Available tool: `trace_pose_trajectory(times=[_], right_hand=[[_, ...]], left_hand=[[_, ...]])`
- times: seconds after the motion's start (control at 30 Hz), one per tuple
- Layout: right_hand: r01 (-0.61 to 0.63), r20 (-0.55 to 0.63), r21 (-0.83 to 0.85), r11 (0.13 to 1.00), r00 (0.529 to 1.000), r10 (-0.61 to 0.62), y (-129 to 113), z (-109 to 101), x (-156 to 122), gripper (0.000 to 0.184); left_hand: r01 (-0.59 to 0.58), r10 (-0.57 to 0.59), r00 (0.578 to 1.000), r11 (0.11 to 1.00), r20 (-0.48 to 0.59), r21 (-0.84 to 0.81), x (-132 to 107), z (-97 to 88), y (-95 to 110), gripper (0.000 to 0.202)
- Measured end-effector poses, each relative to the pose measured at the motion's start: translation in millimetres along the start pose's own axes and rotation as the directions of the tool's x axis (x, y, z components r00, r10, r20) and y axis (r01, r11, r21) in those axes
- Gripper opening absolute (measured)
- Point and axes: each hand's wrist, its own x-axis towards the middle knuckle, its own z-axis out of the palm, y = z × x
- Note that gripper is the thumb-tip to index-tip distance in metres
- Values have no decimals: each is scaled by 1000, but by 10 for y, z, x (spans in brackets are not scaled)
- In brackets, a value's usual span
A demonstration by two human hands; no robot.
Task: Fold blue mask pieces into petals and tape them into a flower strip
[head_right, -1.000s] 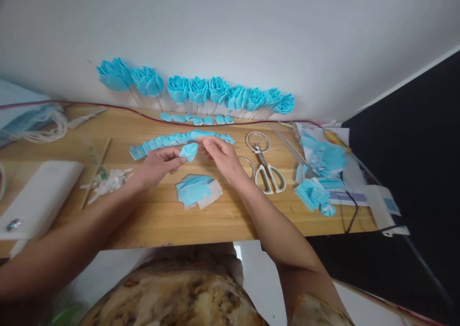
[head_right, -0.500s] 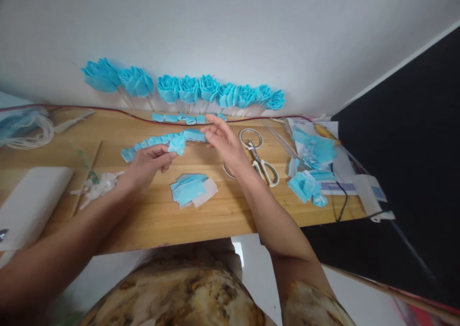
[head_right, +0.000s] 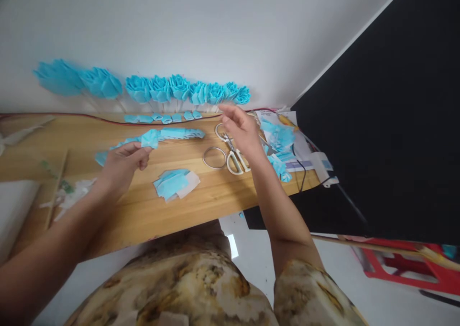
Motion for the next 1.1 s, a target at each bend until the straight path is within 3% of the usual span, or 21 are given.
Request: trace_pose_trajectory(times=[0.13, 0.27, 0.5, 0.67, 0.83, 0.97, 1.1], right_hand=[[-16, 76, -268, 963, 996, 37, 95, -100, -314, 27], [97, 234, -556, 826, 971, 43, 164, -160, -590, 23], [-6, 64, -740, 673, 995, 79, 372, -261, -535, 23], [-134, -8, -838, 529, 973, 233, 482, -11, -379, 20], [-99, -5, -921, 377, 970, 241, 469, 186, -317, 23], [-112, -32, -932, 344, 972, 231, 481, 224, -330, 21], [-143, -72, -916, 374, 978, 196, 553, 236, -363, 25]], left_hand=[[4, -4, 1000, 1000, 17, 11, -13, -3, 26, 19], [10, -11, 999, 1000, 39, 15, -6, -10, 11, 19], [10, -10, 999, 1000, 50, 12, -3, -10, -20, 18], [-1, 0, 999, 1000, 53, 24, 0, -7, 5, 20], [26, -26, 998, 1000, 49, -3, 3, -16, 9, 20], [30, -30, 998, 1000, 50, 0, -9, -14, 30, 20], [36, -37, 998, 999, 41, 14, -9, -9, 31, 20]])
